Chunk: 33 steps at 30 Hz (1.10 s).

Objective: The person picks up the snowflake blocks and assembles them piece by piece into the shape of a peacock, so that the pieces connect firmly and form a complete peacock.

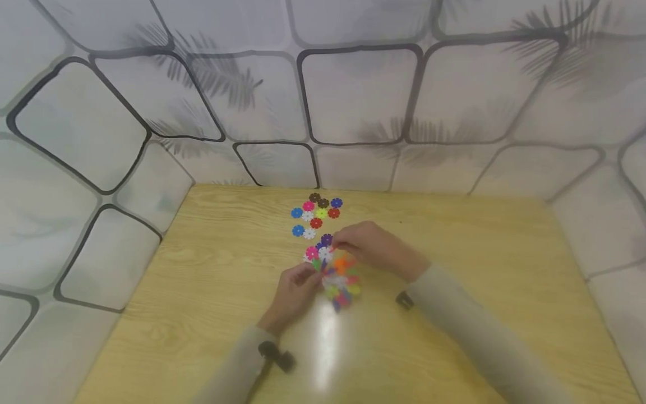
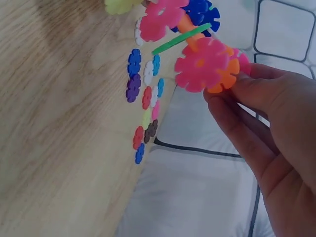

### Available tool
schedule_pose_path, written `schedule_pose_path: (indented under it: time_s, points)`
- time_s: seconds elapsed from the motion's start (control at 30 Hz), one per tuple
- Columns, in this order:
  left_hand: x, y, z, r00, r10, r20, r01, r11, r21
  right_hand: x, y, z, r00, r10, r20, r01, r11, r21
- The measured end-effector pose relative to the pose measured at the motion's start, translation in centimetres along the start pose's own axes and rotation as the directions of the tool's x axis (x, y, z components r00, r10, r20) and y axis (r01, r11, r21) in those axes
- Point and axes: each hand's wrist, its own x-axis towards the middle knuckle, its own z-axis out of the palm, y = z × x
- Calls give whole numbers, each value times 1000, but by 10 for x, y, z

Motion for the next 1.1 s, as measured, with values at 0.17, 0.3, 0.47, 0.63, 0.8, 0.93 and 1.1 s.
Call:
schedule_pose_path:
  time_s: [0.17, 0.3, 0.47, 0.63, 0.8, 0.93, 1.1]
  points:
    - [1, -2, -1, 1000, 3, -6, -3, 1000, 11, 3, -9, -1, 999, -30, 42, 36, 986, -160]
    - [1, -3, -3, 1000, 9, -14, -8, 1000, 27, 3, -10, 0, 999, -31, 41, 37, 987, -158]
    - [1, -2, -3, 1000, 3, -26, -3, 1000, -18, -1, -1, -4, 998, 46, 53, -46, 999, 17]
    - [4, -2, -1, 999, 19, -39, -22, 997, -70, -2, 25, -11, 971, 188, 150, -222, 941, 256]
    - [5, -3, -1, 998, 27, -57, -32, 997, -77, 13, 70, 16, 960, 249, 130, -279, 891, 357]
    - [4, -2, 1, 998, -16, -54, 11, 996, -93, 24, 88, 52, 956, 246, 158, -283, 914, 291]
    - [5, -5, 0, 998, -24, -54, 20, 996, -89, 29, 75, 64, 953, 269, 142, -291, 940, 180]
